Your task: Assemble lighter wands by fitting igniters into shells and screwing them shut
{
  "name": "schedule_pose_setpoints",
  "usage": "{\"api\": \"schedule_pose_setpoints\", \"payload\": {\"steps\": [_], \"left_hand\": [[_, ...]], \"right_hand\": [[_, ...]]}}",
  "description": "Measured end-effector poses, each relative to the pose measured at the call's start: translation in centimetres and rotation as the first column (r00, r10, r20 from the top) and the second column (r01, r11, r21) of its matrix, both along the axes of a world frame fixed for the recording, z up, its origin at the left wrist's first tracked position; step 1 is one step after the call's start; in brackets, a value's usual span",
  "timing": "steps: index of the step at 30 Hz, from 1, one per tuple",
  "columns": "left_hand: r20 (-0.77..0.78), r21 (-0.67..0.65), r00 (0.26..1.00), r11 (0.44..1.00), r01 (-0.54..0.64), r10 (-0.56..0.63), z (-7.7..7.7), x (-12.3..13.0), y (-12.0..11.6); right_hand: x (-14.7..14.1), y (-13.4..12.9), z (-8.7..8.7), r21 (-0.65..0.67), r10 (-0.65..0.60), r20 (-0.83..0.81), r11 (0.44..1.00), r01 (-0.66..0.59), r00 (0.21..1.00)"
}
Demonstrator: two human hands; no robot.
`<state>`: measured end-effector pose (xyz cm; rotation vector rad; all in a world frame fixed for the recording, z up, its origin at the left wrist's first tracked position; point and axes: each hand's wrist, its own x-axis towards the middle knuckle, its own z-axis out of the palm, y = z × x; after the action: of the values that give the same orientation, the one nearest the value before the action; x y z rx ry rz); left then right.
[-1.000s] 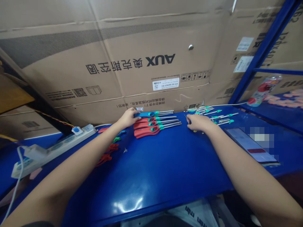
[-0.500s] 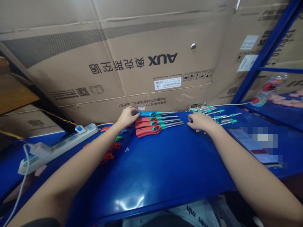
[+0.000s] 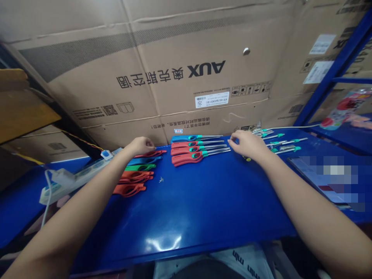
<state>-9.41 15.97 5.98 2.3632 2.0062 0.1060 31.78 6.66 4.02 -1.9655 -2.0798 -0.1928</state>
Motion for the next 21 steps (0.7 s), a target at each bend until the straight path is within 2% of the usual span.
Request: {"api": "schedule_pose_setpoints", "payload": {"steps": [7, 13, 17, 21], "left_hand": [[-0.116, -0.187, 0.993, 0.981, -0.048, 0.027, -1.5, 0.5, -0.5], [-0.142, -0.254, 0.99, 0.967, -0.028, -0.008, -1.5, 1.2, 0.0], [-0.138, -0.171, 0.99, 0.985, -0.014, -0.01, -1.1, 1.3, 0.0], [-0.127, 0.046, 0.99, 0.998, -0.05, 0.055, -0.2, 1.7, -1.2]], "right_hand": [[-0.5, 0.0, -0.3, 0.087, 0.04, -0.038, 0.995, -0.037, 0.998], [-0.7, 0.1, -0.5, 0.115, 0.059, -0.056, 0.992, -0.052, 0.997], [-0.8, 0.0, -0.5, 0.14, 0.065, -0.065, 0.989, -0.055, 0.996], [-1.2, -0.2, -0.4, 0.195, 0.095, -0.084, 0.978, -0.077, 0.992]]}}
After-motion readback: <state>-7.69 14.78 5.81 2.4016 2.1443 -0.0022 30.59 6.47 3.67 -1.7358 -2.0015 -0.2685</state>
